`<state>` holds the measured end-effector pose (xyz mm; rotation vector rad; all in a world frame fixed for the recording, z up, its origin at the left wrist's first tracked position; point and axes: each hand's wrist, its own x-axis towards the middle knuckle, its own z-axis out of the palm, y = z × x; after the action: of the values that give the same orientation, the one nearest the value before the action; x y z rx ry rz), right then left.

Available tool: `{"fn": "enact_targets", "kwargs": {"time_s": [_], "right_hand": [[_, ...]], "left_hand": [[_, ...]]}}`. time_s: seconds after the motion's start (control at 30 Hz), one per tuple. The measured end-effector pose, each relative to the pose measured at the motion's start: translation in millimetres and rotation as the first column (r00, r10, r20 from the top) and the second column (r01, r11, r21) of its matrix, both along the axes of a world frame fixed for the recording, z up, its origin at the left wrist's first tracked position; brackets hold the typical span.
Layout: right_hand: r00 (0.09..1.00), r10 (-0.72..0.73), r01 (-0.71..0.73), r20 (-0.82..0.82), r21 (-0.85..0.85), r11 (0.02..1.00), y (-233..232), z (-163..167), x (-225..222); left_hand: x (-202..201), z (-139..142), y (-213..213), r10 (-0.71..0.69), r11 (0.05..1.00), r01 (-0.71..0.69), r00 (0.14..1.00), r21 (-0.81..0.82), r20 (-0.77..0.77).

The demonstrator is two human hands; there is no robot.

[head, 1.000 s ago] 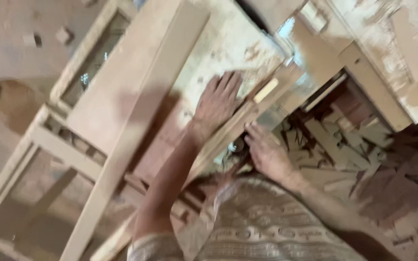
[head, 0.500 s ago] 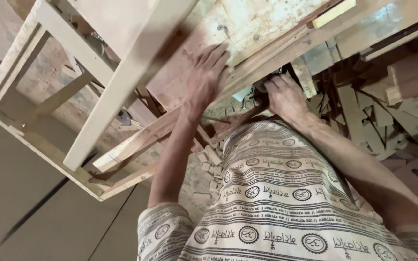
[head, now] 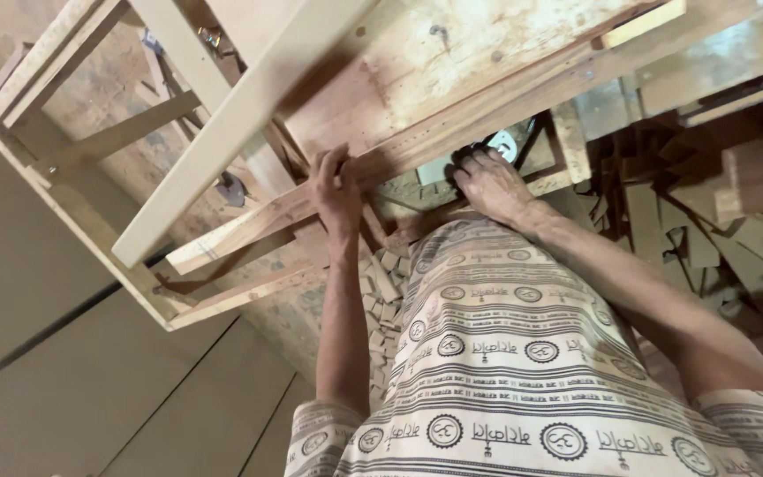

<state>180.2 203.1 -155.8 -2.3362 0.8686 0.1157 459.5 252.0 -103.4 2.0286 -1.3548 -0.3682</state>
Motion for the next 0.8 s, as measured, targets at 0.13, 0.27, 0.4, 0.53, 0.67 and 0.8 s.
{"fn": "enact_targets", "kwargs": {"time_s": [0.13, 0.27, 0.4, 0.53, 0.67, 0.8], "right_hand": [[0.988, -0.153, 0.155, 0.025, -0.196, 0.968, 1.1, -6.5, -11.0], [0.990, -0.024, 0.059, 0.141, -0.246, 0.967, 3.8, -12.0, -24.2], [0.995, 0.002, -0.003, 0.097, 0.008, 1.000, 2.0, -5.8, -28.5], [0.962, -0.150, 0.160, 0.227, -0.028, 0.987, -0.8, 6.5, -31.0], [0.949, -0.182, 0.205, 0.256, -0.067, 0.976, -2.2, 4.5, -36.6], [0.975, -0.153, 0.182, 0.164, -0.181, 0.966, -4.2, -10.2, -38.1]], "left_hand": [[-7.3, -4.9, 3.4, 0.107, 0.994, -0.107, 0.990, 0.007, -0.095], [-20.8, -9.2, 4.8, 0.032, 0.996, -0.038, 0.997, -0.084, -0.066], [-29.3, -10.9, 2.6, 0.067, 0.996, -0.073, 0.992, -0.048, -0.104], [-20.2, -12.5, -14.1, 0.108, 0.985, -0.107, 0.994, -0.135, 0.002], [18.8, -6.1, -41.2, 0.135, 0.989, -0.123, 0.978, -0.082, 0.157], [67.5, 2.6, -78.4, 0.087, 0.996, -0.085, 0.968, -0.019, 0.234]]}}
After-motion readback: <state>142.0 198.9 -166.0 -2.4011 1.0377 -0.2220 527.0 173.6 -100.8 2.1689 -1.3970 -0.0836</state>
